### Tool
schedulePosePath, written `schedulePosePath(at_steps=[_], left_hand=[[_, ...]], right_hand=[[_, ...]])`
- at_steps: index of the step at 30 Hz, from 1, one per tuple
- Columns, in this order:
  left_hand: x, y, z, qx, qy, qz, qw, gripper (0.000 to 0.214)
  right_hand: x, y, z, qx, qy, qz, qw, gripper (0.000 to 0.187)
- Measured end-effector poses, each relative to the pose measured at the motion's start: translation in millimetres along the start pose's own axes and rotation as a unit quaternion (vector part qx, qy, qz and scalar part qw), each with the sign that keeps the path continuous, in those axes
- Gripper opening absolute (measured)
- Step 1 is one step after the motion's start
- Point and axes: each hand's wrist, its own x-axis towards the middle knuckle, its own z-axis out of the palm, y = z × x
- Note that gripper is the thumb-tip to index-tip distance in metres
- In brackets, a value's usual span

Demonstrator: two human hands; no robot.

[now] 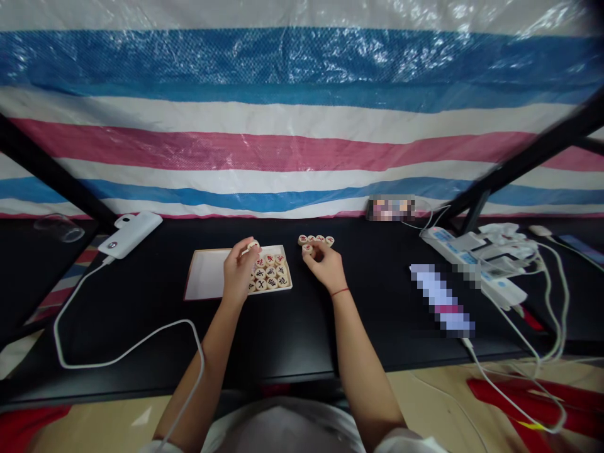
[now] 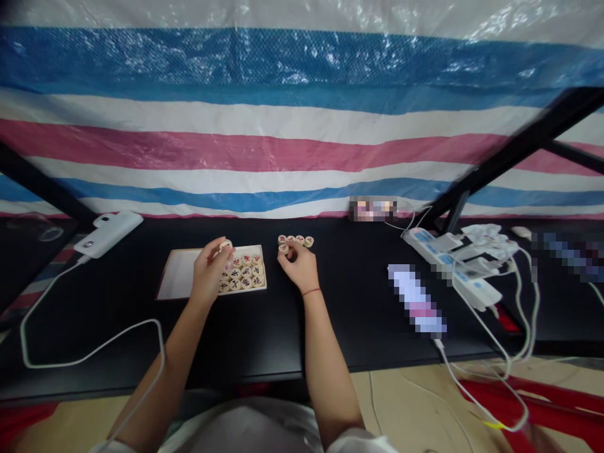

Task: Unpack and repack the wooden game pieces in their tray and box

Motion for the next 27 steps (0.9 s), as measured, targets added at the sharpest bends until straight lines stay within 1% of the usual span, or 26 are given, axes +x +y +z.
schedulePosePath(at_steps=[2, 4, 6, 8, 9, 10, 11, 12, 13, 14, 16, 18, 20, 22, 24, 25, 27], left_hand=[[0, 0, 0.3, 0.009, -0.007, -0.01, 1.0, 0.051], [0, -2, 0.9, 0.029, -0.023, -0.005, 0.999, 0.054], [-1, -4, 1.4, 0.066, -0.045, 0.018, 0.997, 0.051], [-3, -6, 1.8, 0.134, -0.065, 0.078, 0.986, 0.044], [-4, -8, 1.9, 0.18, -0.079, 0.123, 0.973, 0.039], [-5, -9, 2.0, 0.227, -0.098, 0.172, 0.954, 0.034], [-6, -10, 2.1, 0.273, -0.12, 0.22, 0.929, 0.03], [-7, -12, 2.2, 0.313, -0.145, 0.26, 0.902, 0.026], [-8, -13, 2.5, 0.342, -0.168, 0.289, 0.878, 0.023], [-9, -14, 2.7, 0.362, -0.184, 0.308, 0.86, 0.022], [-10, -16, 3.3, 0.384, -0.194, 0.327, 0.842, 0.021], [-11, -17, 3.9, 0.39, -0.196, 0.337, 0.834, 0.02], [-10, -17, 4.1, 0.393, -0.206, 0.347, 0.827, 0.023], [-8, -16, 3.2, 0.403, -0.211, 0.348, 0.82, 0.032], [-6, -15, 1.0, 0.412, -0.2, 0.347, 0.818, 0.04], [-4, -15, -0.5, 0.413, -0.19, 0.347, 0.82, 0.04], [1, -14, -4.2, 0.412, -0.165, 0.346, 0.826, 0.036]], right_hand=[[2, 9, -1, -0.046, -0.058, 0.019, 0.997, 0.026], [3, 13, -1, -0.091, -0.089, 0.03, 0.991, 0.026], [3, 11, -1, -0.108, -0.095, 0.034, 0.989, 0.025], [0, 4, -2, -0.07, -0.068, 0.027, 0.995, 0.028], [-2, -2, -3, -0.03, -0.049, 0.014, 0.998, 0.03], [-5, -8, -3, 0.018, -0.036, -0.004, 0.999, 0.032], [-9, -15, -2, 0.065, -0.035, -0.028, 0.997, 0.034], [-13, -21, -1, 0.104, -0.049, -0.056, 0.992, 0.034], [-17, -27, 1, 0.13, -0.07, -0.082, 0.986, 0.034], [-21, -33, 3, 0.143, -0.089, -0.103, 0.98, 0.033], [-27, -40, 9, 0.144, -0.103, -0.122, 0.977, 0.029], [-29, -42, 12, 0.144, -0.095, -0.121, 0.978, 0.025], [-27, -38, 13, 0.15, -0.087, -0.117, 0.978, 0.023], [-22, -30, 10, 0.144, -0.045, -0.097, 0.984, 0.023], [-16, -17, 6, 0.107, 0.02, -0.063, 0.992, 0.025], [-12, -10, 4, 0.082, 0.048, -0.05, 0.994, 0.026], [-7, 3, 2, 0.038, 0.062, -0.043, 0.996, 0.027]])
